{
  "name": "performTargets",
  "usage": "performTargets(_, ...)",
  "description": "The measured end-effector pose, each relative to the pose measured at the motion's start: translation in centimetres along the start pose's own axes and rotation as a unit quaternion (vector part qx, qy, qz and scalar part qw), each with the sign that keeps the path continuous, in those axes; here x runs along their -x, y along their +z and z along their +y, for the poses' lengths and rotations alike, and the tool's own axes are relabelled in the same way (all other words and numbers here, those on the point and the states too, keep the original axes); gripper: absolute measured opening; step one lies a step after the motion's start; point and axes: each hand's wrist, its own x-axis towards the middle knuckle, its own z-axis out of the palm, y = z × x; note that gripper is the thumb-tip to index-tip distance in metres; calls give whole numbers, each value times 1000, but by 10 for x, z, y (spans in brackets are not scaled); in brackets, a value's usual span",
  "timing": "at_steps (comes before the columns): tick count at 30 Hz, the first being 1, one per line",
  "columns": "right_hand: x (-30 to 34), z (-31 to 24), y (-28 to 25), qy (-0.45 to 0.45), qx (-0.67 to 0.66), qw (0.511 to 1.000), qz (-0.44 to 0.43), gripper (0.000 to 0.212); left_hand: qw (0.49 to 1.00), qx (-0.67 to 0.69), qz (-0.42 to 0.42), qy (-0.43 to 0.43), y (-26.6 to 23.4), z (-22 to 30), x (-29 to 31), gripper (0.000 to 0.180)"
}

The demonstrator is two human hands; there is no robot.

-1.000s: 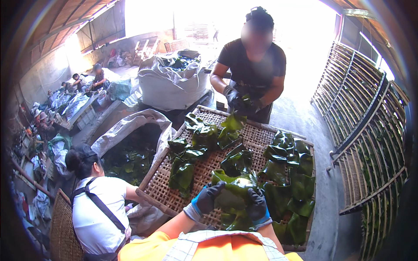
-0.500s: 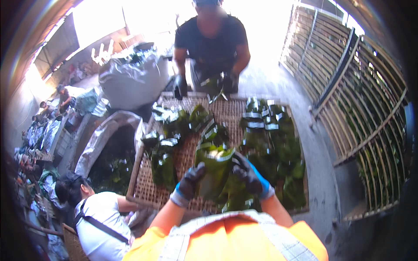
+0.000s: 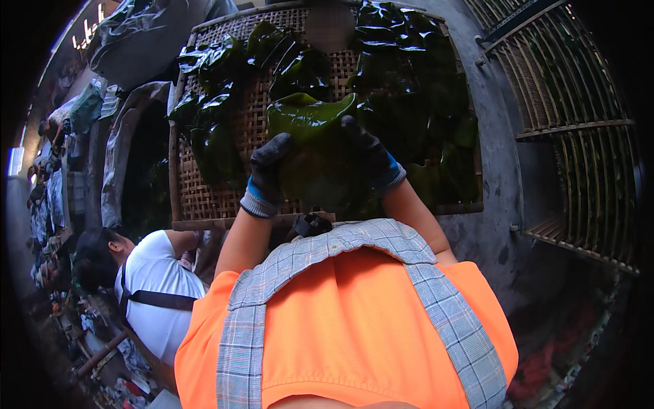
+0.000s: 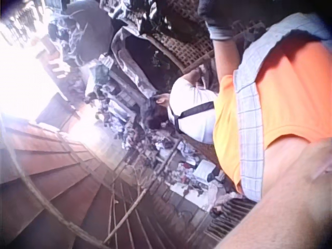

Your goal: The person folds large green leaves by hand and arranges them on a bamboo drying rack before placing the filled rack onto a storage shelf.

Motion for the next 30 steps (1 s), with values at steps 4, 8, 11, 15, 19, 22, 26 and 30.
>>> performTargets(4,-2,18,-47,23,19,999,45,31,954,-291,29,-64,101,27,-4,27)
performTargets(8,3,-5,-64,3,-49,999,7,25,893,-426,144,16,56,31,6,36)
performTargets(11,8,-27,-39,26,83,993,83,20,887,-399,207,108,53,17,19,51)
performTargets(15,-3,-22,-17,146,14,985,87,22,925,-353,123,65,73,-7,23,54)
performTargets(19,-21,16,10,170,-29,982,73,21,951,-309,32,-10,50,5,22,38)
performTargets(22,-30,71,6,177,39,978,99,24,933,-320,161,38,43,34,43,32)
performTargets(26,-24,154,2,145,250,936,198,35,778,-538,300,128,-67,39,60,43)
performTargets(30,-28,146,14,133,341,924,112,34,673,-654,309,153,-57,29,74,49)
